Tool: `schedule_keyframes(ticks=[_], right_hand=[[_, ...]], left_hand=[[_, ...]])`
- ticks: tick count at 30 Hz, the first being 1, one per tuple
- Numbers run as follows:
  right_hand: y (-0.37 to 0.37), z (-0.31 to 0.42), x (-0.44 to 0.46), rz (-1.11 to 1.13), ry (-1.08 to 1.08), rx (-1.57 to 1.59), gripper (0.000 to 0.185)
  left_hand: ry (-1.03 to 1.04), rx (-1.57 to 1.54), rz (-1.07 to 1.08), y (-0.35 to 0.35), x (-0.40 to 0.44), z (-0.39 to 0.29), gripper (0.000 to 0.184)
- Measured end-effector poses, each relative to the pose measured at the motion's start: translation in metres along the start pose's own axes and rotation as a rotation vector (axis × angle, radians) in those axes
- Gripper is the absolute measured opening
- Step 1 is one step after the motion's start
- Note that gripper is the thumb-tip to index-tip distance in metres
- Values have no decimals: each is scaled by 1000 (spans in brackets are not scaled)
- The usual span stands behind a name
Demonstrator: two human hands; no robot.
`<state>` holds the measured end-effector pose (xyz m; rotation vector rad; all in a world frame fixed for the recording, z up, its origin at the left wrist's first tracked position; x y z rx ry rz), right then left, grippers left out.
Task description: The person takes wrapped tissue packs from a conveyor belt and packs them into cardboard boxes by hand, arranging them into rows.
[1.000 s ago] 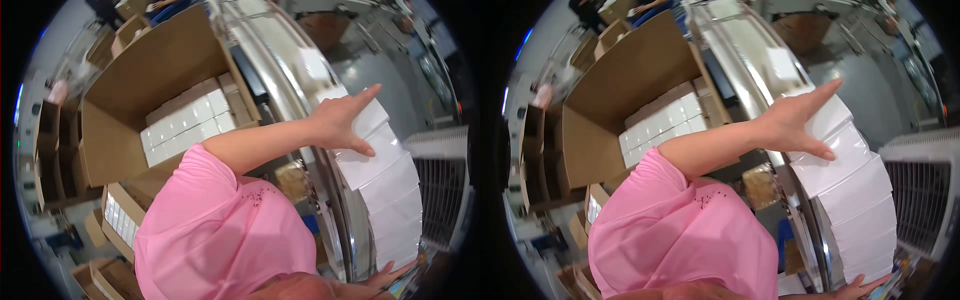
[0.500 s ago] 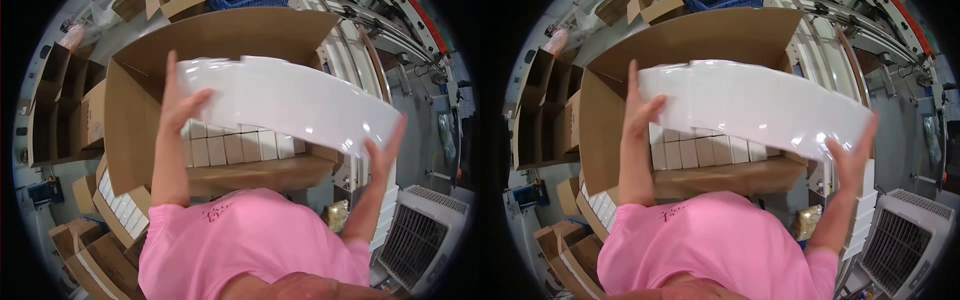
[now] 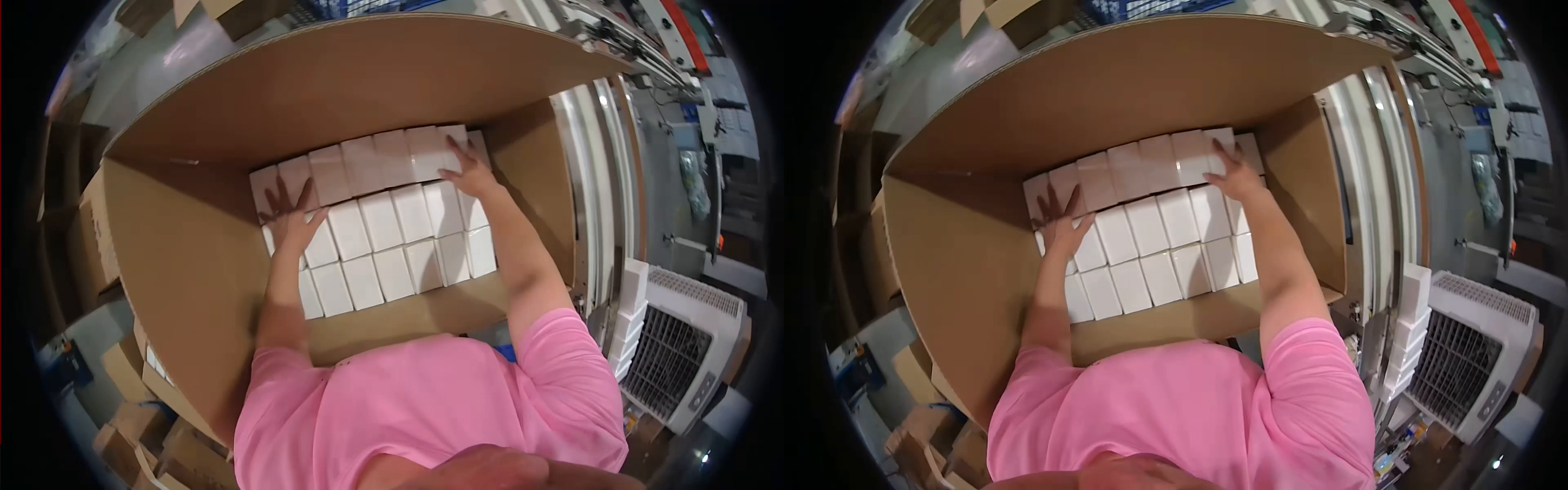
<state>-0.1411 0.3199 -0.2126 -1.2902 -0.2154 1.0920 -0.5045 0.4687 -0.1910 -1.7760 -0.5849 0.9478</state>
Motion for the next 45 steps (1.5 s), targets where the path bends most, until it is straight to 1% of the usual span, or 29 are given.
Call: schedule_keyframes(ticks=[4,6,7,8,9,10,11,13,14,16,17,19,21,23,24,25,26,27,28,29,31,33,36,38,40,41,42,44,45], right_hand=[[-11,7,-17,-13,-10,-100,78],[-11,7,-23,-4,-58,-151,73],[-22,17,-36,106,57,-135,67],[-38,22,-60,81,0,-18,63],[-44,20,-80,93,-15,97,61],[-60,15,-114,3,-72,195,60],[-79,10,-145,-88,-146,283,59],[-111,-27,-207,-323,-143,392,55],[-125,-46,-242,-437,-162,434,54],[-152,-97,-318,-580,113,534,49],[-145,-140,-345,-854,114,446,46],[-156,-202,-426,-1091,406,368,44],[-141,-266,-500,-1275,692,239,46],[-120,-309,-562,-1196,1106,-7,56],[-114,-316,-588,-1138,1251,-112,61],[-94,-342,-608,-1061,1286,36,66],[-75,-364,-616,-977,1303,180,72],[-70,-369,-620,-930,1295,333,77],[-70,-367,-622,-870,1287,478,81],[-78,-358,-623,-850,1297,460,83],[-98,-347,-628,-776,1320,534,86],[-94,-357,-640,-861,1237,578,87],[-85,-370,-678,-1038,1134,586,87],[-87,-367,-711,-1197,1089,497,84],[-109,-344,-735,-1259,1151,453,82],[-116,-338,-740,-1359,1028,378,80],[-127,-329,-736,-1359,923,542,80],[-149,-295,-715,-1346,732,889,78],[-161,-275,-692,-1286,698,917,80]], left_hand=[[50,70,-27,13,-7,1,72],[179,-208,-133,21,-13,11,68],[166,-251,-56,25,-16,12,63],[155,-375,-66,25,-19,8,58],[168,-294,-149,34,-22,5,59],[150,-214,-75,16,-29,-11,64],[121,-85,-46,42,-22,8,67],[-42,107,-14,13,-43,-39,66],[-62,67,-41,9,-41,-50,65],[-114,-16,-95,4,-36,-75,62],[36,-149,-230,5,-28,-93,61],[331,-425,-479,-1,-19,-135,59],[638,-436,-593,-20,-15,-218,57],[765,-592,-428,-56,-60,-337,57],[918,-568,-380,-64,-79,-391,57],[1214,-708,-303,-53,-76,-431,59],[1264,-628,-314,-46,-90,-475,64],[1339,-355,-337,-49,-110,-516,71],[1377,-314,-271,-43,-122,-556,78],[1543,-243,-171,-53,-140,-596,87],[1578,128,-214,-47,-164,-652,99],[1633,382,-297,-21,-163,-691,98],[1535,599,-65,-11,-165,-722,94],[1605,540,-188,-10,-162,-716,87],[1559,482,-162,-26,-157,-705,75],[1555,370,-214,-39,-151,-695,66],[1545,263,-272,-53,-146,-680,56],[1461,-100,-316,-100,-143,-637,53],[1429,-199,-351,-120,-137,-611,53]])
Point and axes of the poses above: each hand's wrist, its own x-axis towards the middle knuckle, its own y-axis out of the palm, z = x × y, the point moved 1 cm from there along x, towards the middle knuckle, and after that the axes turned 10 degrees about y, right-handed, at the moved point
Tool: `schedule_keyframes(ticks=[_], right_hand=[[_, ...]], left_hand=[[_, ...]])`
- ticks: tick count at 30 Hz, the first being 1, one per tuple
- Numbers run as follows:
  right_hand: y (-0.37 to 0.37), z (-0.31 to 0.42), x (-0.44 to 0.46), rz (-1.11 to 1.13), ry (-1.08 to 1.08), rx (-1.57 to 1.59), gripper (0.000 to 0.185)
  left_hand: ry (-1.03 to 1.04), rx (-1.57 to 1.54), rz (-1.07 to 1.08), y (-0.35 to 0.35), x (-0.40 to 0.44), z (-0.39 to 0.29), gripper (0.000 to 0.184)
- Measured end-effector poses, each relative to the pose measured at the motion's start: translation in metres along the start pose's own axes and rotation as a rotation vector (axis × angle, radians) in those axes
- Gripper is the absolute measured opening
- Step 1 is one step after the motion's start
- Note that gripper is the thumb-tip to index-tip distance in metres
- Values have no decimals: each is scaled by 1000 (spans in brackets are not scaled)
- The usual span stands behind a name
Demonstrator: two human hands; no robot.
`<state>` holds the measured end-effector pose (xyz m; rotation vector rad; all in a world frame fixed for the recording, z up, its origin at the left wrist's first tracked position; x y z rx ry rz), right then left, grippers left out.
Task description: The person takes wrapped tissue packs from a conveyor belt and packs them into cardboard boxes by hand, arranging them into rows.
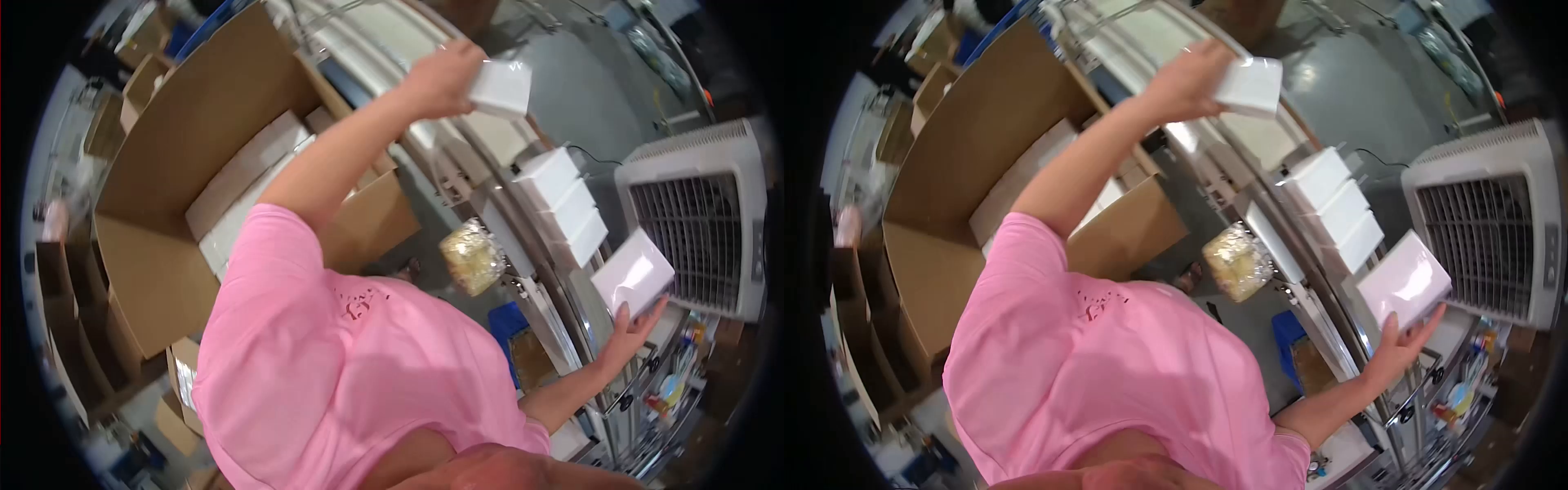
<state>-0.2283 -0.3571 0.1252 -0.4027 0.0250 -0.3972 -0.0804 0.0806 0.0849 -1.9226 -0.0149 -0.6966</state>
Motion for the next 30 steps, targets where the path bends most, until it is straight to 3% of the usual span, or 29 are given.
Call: schedule_keyframes(ticks=[1,3,5,7,9,11,14,16,19,21,24,27,30], right_hand=[[30,9,-4,121,-41,20,81],[102,29,-15,368,-198,1,85],[176,49,-37,781,58,144,90],[256,66,-59,980,-147,21,84],[330,79,-84,1018,-502,-251,80],[393,81,-112,1001,-676,-470,76],[478,53,-139,957,-779,-980,74],[520,20,-147,1017,-638,-1123,75],[551,-82,-144,992,-594,-1310,65],[551,-56,-144,1564,-313,-1820,48],[533,-58,-140,1455,-335,-1627,37],[512,-31,-143,1314,-477,-990,42],[473,22,-153,1246,-231,-670,42]], left_hand=[[-29,-33,-89,-29,-18,14,54],[-279,-279,-43,-94,-66,30,64],[-459,-436,-123,-124,-123,63,74],[-566,-560,-218,-153,-177,77,79],[-657,-597,-311,-168,-229,92,80],[-766,-631,-384,-173,-279,108,80],[-944,-691,-432,-168,-339,131,80],[-1031,-749,-436,-161,-364,145,80],[-984,-729,-395,-142,-378,169,77],[-928,-489,-253,-130,-369,183,75],[-736,-257,-90,-101,-337,201,72],[-454,-113,40,-48,-310,230,68],[-241,-4,187,-10,-284,243,65]])
Point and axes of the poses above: each hand's wrist, its own x-axis towards the middle knuckle, its own y-axis out of the palm, z = x × y, the point moved 1 cm from there along x, towards the middle knuckle, and after that the axes turned 10 degrees about y, right-handed, at the moved point
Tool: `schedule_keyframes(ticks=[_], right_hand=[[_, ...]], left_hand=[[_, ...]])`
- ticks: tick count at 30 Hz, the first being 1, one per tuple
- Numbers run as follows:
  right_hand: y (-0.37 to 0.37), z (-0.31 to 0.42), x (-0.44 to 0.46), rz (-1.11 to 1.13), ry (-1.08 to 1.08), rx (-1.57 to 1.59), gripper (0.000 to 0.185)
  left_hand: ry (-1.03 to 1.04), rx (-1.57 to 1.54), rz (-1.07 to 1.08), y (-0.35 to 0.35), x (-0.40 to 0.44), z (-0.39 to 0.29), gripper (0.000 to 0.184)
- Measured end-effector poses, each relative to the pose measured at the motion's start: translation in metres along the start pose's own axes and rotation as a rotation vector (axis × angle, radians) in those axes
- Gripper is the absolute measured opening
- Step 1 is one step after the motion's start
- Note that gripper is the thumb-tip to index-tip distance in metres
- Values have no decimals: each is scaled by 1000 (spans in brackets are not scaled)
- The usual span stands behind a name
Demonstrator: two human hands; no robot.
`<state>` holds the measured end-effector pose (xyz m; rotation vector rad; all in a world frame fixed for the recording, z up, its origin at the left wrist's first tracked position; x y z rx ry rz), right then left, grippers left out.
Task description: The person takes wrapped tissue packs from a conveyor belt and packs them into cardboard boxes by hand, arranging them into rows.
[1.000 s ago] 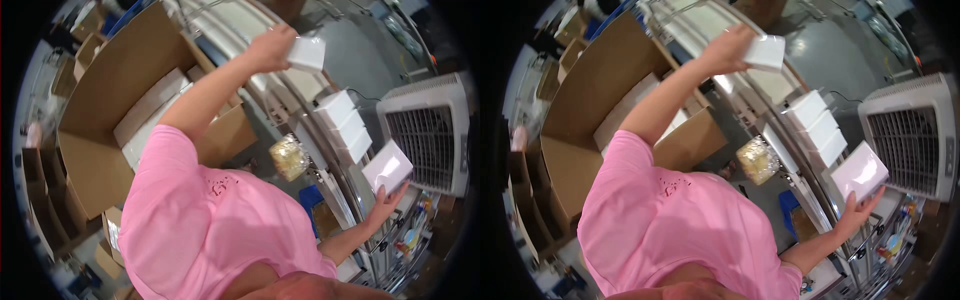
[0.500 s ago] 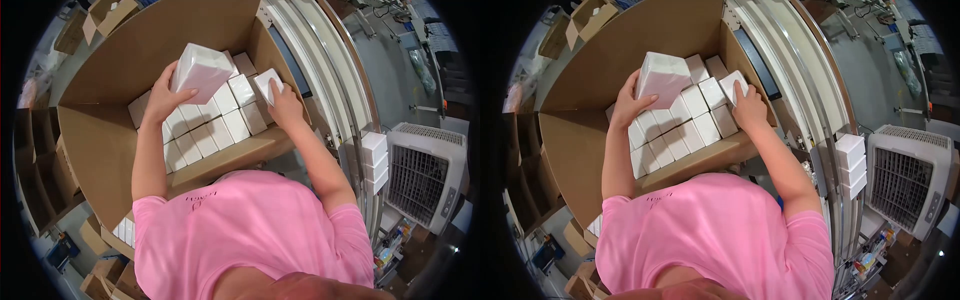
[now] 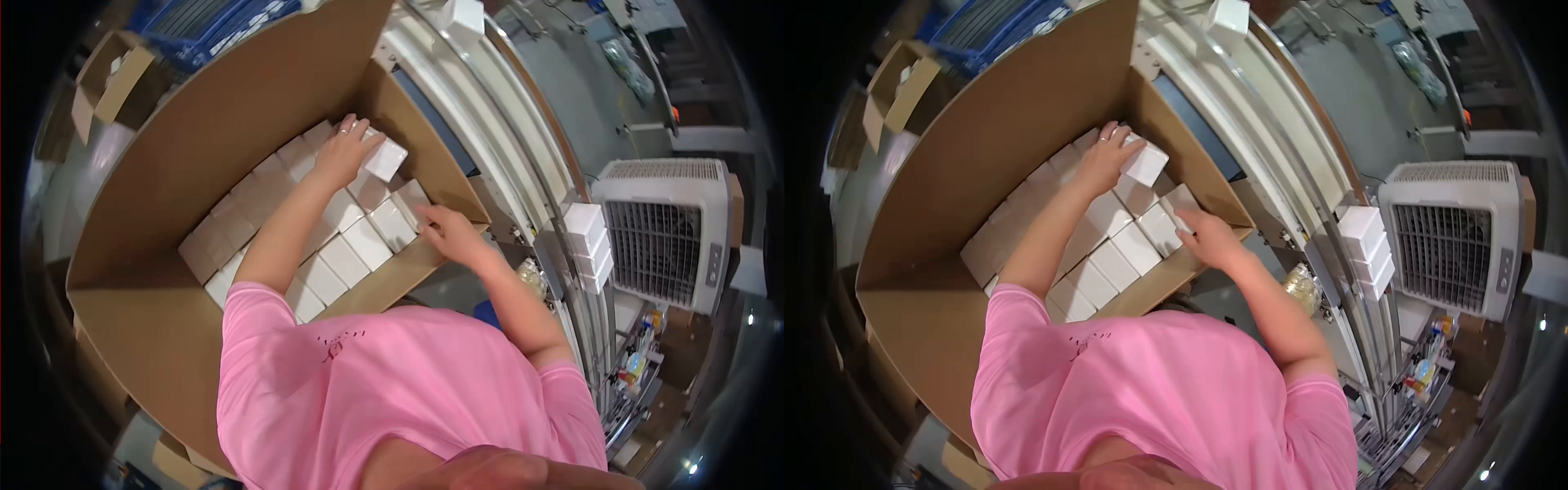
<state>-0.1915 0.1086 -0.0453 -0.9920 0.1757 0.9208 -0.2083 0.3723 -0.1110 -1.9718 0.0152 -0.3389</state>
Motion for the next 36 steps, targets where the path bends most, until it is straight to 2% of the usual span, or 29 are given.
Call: schedule_keyframes(ticks=[1,3,4,5,6,7,8,9,10,11,12,13,14,15,16,18,19,22,24,26,27,28,29,30,31,32,35,36], right_hand=[[-4,2,-16,-32,-46,30,41],[-19,-1,-50,-146,-109,80,40],[-31,2,-70,-174,-61,123,39],[-42,2,-90,-208,-12,168,38],[-49,-10,-106,-343,-22,164,36],[-58,-27,-122,-510,-16,142,35],[-70,-46,-137,-699,88,134,34],[-83,-67,-153,-881,180,126,33],[-98,-92,-169,-1030,325,188,33],[-111,-124,-186,-1166,464,259,34],[-121,-177,-205,-1374,445,-41,38],[-127,-215,-224,-1413,565,-216,41],[-141,-246,-233,-1449,662,-393,45],[-145,-273,-239,-1410,781,-403,51],[-151,-289,-239,-1231,973,-263,61],[-155,-336,-236,-1080,923,118,66],[-154,-342,-233,-1103,890,163,67],[-150,-365,-231,-1160,791,170,71],[-155,-369,-247,-1120,843,86,75],[-167,-357,-271,-1192,862,141,78],[-170,-389,-287,-1285,949,-106,75],[-178,-383,-304,-1341,954,-177,75],[-191,-352,-317,-1316,986,-171,75],[-200,-281,-315,-1291,1134,-146,76],[-208,-293,-323,-1385,905,-239,76],[-214,-223,-309,-1359,801,-106,74],[-215,-139,-237,-1080,191,329,70],[-207,-114,-202,-944,93,345,68]], left_hand=[[62,46,45,10,14,0,65],[150,44,-18,49,28,13,65],[213,43,-47,71,34,19,65],[144,-105,43,89,36,21,65],[131,-98,261,116,36,32,64],[129,-243,221,94,38,9,73],[33,-300,278,100,35,4,77],[-21,-364,312,111,31,4,75],[-3,-343,253,113,29,0,73],[-51,-277,356,115,36,-4,71],[-114,-204,461,115,37,-6,69],[-197,-125,550,112,36,-4,67],[-171,-98,416,106,35,-5,65],[-149,-66,279,102,29,-12,64],[-128,-32,144,96,23,-18,62],[-141,-191,-24,84,8,-24,60],[-141,-269,-102,78,-2,-28,59],[-262,-275,-44,44,-34,-45,57],[-296,-288,-92,34,-65,-48,55],[-352,-299,-109,19,-92,-58,52],[-367,-327,-102,10,-103,-65,52],[-393,-359,-95,2,-115,-72,51],[-430,-394,-79,-4,-133,-81,51],[-427,-432,-81,-9,-144,-90,49],[-473,-519,-7,-15,-151,-101,49],[-519,-618,63,-22,-158,-117,49],[-525,-837,296,-44,-170,-158,52],[-492,-897,377,-47,-172,-168,54]])
Point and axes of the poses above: each hand's wrist, its own x-axis towards the middle knuckle, its own y-axis out of the palm, z = x × y, the point moved 1 cm from there along x, towards the middle knuckle, and after that the axes turned 10 degrees about y, right-handed, at the moved point
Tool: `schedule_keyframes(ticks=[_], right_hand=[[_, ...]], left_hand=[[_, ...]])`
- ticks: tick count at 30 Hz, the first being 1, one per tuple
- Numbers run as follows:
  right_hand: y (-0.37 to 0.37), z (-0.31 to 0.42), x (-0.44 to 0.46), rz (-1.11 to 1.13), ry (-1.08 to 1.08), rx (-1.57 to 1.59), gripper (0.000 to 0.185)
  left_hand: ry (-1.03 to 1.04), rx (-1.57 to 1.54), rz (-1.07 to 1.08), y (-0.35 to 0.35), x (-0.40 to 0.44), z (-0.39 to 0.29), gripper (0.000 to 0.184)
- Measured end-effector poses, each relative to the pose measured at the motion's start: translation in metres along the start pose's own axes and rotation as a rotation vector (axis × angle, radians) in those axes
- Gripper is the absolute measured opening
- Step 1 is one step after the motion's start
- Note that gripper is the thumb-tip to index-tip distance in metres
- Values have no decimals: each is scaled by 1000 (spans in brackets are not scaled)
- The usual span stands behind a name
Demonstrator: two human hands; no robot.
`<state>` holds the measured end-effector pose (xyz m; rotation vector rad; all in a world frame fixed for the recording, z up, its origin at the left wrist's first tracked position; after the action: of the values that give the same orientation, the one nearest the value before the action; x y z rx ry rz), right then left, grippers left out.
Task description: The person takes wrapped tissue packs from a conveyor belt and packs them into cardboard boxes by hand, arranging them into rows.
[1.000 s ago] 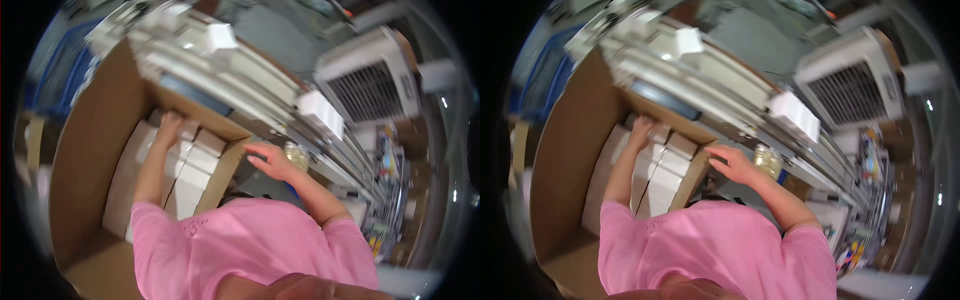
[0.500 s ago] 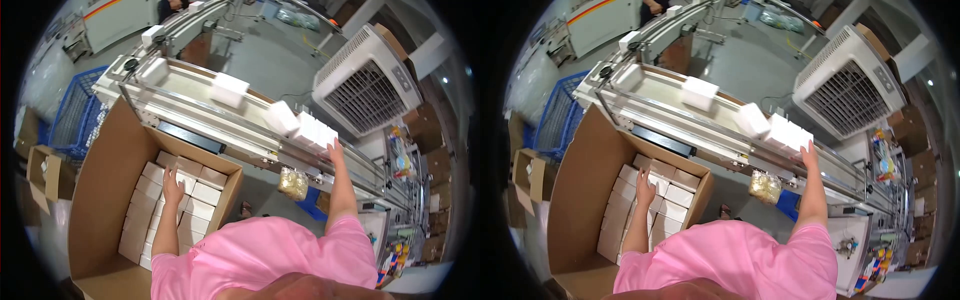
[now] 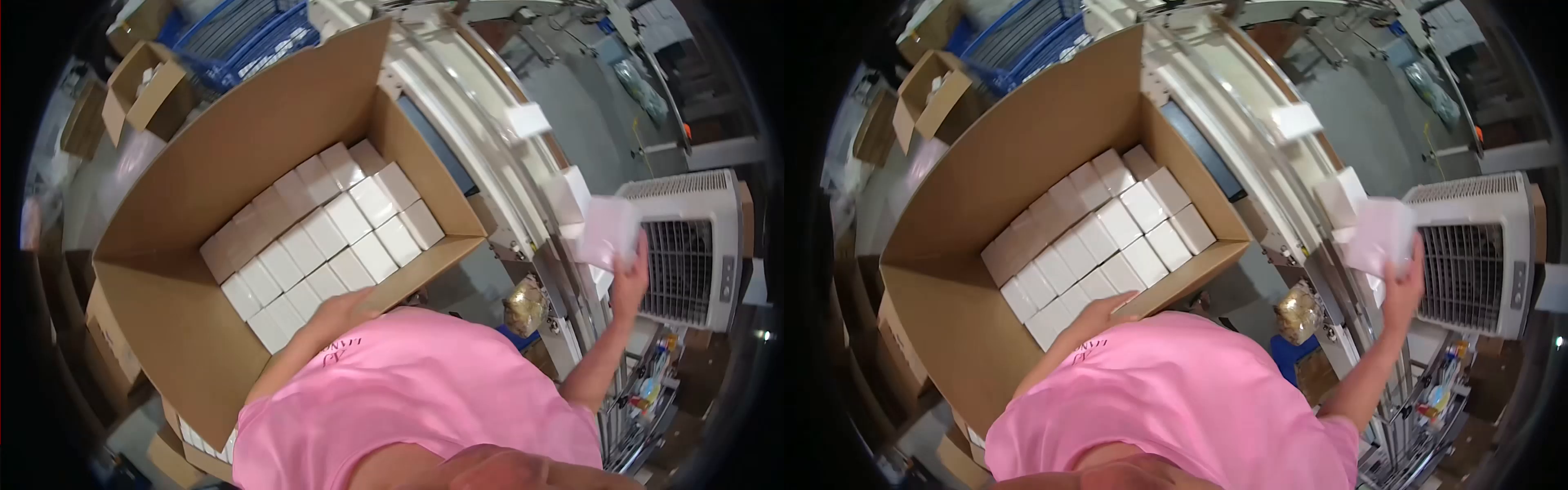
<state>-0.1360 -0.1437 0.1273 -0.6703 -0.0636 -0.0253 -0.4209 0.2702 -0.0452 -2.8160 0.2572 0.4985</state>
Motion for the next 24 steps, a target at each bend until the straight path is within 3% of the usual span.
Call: schedule_keyframes(ticks=[3,4,5,7,9,12,15,16,19,20,23,24], right_hand=[[141,75,2,349,-170,-74,65],[183,92,0,455,-307,-139,63],[226,106,-4,558,-257,-97,63],[309,111,-7,630,-264,-37,62],[377,100,-7,527,-519,-153,63],[457,59,-2,444,-554,-167,66],[498,12,-6,490,-480,-276,68],[505,2,-13,489,-609,-611,61],[516,3,-31,531,-455,-1095,63],[516,1,-31,621,-355,-984,60],[489,37,-35,1039,-352,-1220,55],[482,29,-36,1070,-390,-1028,53]], left_hand=[[-260,-107,120,16,-5,6,53],[-126,-152,18,24,-12,18,51],[-77,-179,-20,28,-17,25,51],[-85,-201,-34,27,-28,32,51],[-124,-205,-30,25,-42,38,51],[-162,-218,-48,26,-64,49,51],[-205,-229,-53,27,-80,58,51],[-217,-229,-53,27,-83,59,51],[-229,-230,-52,26,-83,62,51],[-227,-227,-51,24,-81,62,52],[-214,-211,-47,22,-74,61,52],[-207,-200,-38,21,-70,60,52]])
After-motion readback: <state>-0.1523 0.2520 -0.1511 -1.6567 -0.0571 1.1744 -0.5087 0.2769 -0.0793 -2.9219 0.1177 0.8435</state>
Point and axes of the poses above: each hand's wrist, its own x-axis towards the middle knuckle, its own y-axis out of the palm, z = x × y, the point moved 1 cm from there along x, towards the middle knuckle, and after that the axes turned 10 degrees about y, right-handed, at the moved point
